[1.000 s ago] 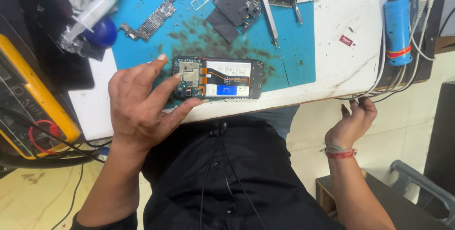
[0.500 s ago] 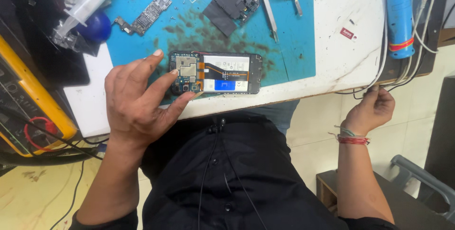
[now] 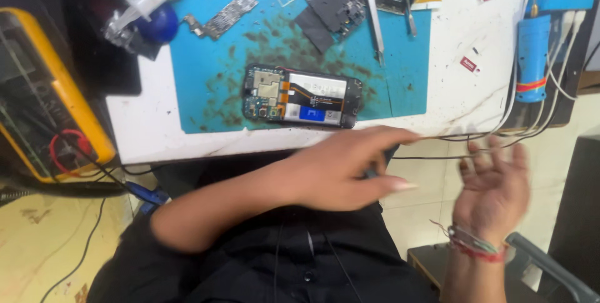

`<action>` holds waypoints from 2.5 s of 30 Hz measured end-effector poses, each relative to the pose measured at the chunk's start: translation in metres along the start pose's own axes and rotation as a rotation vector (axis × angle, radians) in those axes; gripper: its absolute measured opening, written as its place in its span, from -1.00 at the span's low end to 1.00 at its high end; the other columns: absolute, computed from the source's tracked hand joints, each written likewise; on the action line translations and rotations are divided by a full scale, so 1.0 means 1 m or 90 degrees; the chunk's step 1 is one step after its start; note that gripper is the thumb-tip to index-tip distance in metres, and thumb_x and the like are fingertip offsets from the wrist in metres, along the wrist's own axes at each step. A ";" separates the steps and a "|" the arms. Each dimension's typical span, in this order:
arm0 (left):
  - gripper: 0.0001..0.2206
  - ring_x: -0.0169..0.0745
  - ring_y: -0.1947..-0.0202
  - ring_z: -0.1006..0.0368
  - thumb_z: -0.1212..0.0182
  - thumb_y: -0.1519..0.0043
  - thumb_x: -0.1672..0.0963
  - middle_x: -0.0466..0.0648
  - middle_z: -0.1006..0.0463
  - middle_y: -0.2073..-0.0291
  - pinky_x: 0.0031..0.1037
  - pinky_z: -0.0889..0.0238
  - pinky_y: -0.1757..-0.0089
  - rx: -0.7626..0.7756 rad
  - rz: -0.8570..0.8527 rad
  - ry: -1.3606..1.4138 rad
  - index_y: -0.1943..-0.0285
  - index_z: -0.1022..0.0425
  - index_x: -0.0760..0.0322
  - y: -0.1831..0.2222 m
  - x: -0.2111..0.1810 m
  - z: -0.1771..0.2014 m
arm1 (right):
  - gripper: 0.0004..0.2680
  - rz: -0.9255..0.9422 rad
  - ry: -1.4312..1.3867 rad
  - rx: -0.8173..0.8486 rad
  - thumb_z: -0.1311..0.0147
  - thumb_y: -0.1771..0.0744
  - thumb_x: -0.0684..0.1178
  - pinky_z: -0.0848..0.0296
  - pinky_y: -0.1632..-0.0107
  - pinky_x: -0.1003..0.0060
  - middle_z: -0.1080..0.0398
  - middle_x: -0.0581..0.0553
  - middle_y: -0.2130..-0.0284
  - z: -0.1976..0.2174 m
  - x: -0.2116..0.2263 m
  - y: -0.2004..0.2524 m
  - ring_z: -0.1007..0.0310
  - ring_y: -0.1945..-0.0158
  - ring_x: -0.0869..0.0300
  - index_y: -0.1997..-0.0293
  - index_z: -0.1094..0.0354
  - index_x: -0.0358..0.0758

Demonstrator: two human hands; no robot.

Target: The person disassembles a smartphone by prying open the back cover and removing the internal components. They use a metal pry tool and a screwdriver to separate the back panel and detach the motherboard from the battery and frame. The person then inspects the motherboard and places it on the workbench.

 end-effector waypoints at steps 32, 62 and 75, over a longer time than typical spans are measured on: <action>-0.89 -0.01 0.23 -0.47 -0.10 -0.17 0.15 0.00 -0.43 0.30 -0.21 -0.33 0.15 0.002 -0.353 -0.329 0.38 -0.43 0.29 0.031 -0.079 -0.049 | -0.70 -0.125 0.417 0.729 0.04 -0.38 0.09 -0.54 0.16 0.29 -0.62 -0.13 0.38 -0.074 0.014 0.035 -0.56 0.26 0.13 0.17 -0.56 -0.37; -0.23 0.09 -0.21 -0.34 -0.47 -0.10 -0.04 0.06 -0.43 -0.30 -0.18 -0.14 -0.17 -0.273 0.002 -0.661 -0.46 -0.24 0.29 0.080 -0.014 0.115 | -0.84 0.636 0.858 0.429 -0.30 -0.34 -0.11 -0.40 0.12 0.13 -0.49 -0.08 0.19 -0.166 0.012 0.017 -0.44 0.13 0.00 -0.01 -0.57 -0.12; -0.18 0.04 -0.14 -0.38 -0.49 -0.07 -0.12 0.05 -0.52 -0.03 -0.17 -0.07 -0.13 -0.345 0.025 -0.655 -0.46 -0.29 0.29 0.086 -0.008 0.115 | -0.91 0.565 0.720 0.495 -0.30 -0.33 -0.15 -0.29 0.08 0.15 -0.46 -0.05 0.31 -0.156 0.002 0.004 -0.39 0.17 0.05 0.13 -0.55 -0.18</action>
Point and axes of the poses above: each hand's wrist, its own y-axis away from the middle knuckle, its own z-axis out of the back of the hand, x = y × z, the point moved 4 cm from there along -y, towards the middle knuckle
